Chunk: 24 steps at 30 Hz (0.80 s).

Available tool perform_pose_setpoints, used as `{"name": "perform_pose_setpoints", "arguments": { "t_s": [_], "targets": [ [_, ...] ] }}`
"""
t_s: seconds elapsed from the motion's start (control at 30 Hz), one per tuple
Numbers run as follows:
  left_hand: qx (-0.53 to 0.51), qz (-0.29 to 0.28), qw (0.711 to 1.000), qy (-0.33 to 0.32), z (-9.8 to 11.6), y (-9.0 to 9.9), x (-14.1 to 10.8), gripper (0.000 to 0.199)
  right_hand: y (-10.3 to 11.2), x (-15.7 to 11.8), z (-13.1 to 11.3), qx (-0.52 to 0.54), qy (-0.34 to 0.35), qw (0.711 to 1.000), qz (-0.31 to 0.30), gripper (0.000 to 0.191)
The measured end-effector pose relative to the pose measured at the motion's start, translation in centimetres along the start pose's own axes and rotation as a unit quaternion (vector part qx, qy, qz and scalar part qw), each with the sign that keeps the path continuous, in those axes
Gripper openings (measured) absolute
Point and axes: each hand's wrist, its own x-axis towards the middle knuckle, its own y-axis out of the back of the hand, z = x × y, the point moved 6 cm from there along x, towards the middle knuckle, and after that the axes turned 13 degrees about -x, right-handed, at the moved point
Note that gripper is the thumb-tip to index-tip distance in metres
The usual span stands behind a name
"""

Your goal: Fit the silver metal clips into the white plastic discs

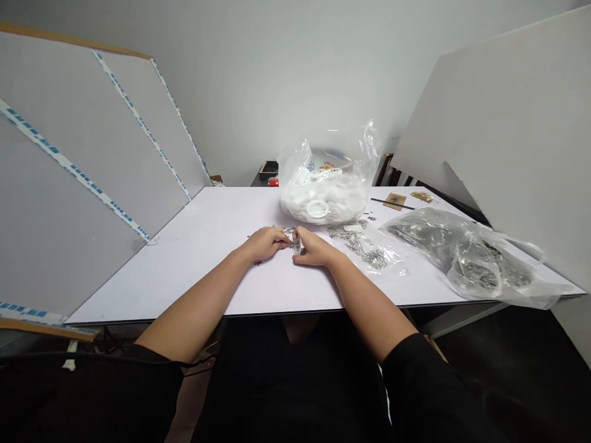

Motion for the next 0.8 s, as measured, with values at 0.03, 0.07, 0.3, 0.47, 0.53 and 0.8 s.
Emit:
{"name": "perform_pose_setpoints", "arguments": {
  "t_s": [0.03, 0.07, 0.3, 0.47, 0.53, 0.8],
  "targets": [
    [-0.001, 0.001, 1.000, 0.001, -0.02, -0.03, 0.02, 0.026, -0.03, 0.00, 0.02, 0.000, -0.001, 1.000, -0.002, 0.046],
    [-0.003, 0.001, 1.000, 0.001, -0.05, -0.06, 0.04, 0.026, -0.05, 0.00, 0.04, 0.001, -0.002, 1.000, -0.002, 0.046],
    [-0.022, 0.001, 1.000, 0.002, -0.19, -0.06, 0.09, 0.026, -0.12, -0.02, 0.16, 0.011, -0.002, 1.000, 0.004, 0.047],
    [-0.020, 0.003, 1.000, 0.005, -0.32, -0.10, 0.14, 0.026, -0.17, 0.01, 0.10, 0.011, -0.003, 1.000, 0.002, 0.047],
    [-0.013, 0.004, 1.000, 0.001, -0.36, -0.15, 0.20, 0.025, -0.20, 0.07, -0.01, 0.014, -0.001, 1.000, 0.000, 0.045],
    [0.012, 0.005, 1.000, -0.010, -0.32, -0.26, 0.28, 0.025, -0.19, 0.24, -0.16, 0.027, -0.002, 1.000, -0.001, 0.045]
  ]
}}
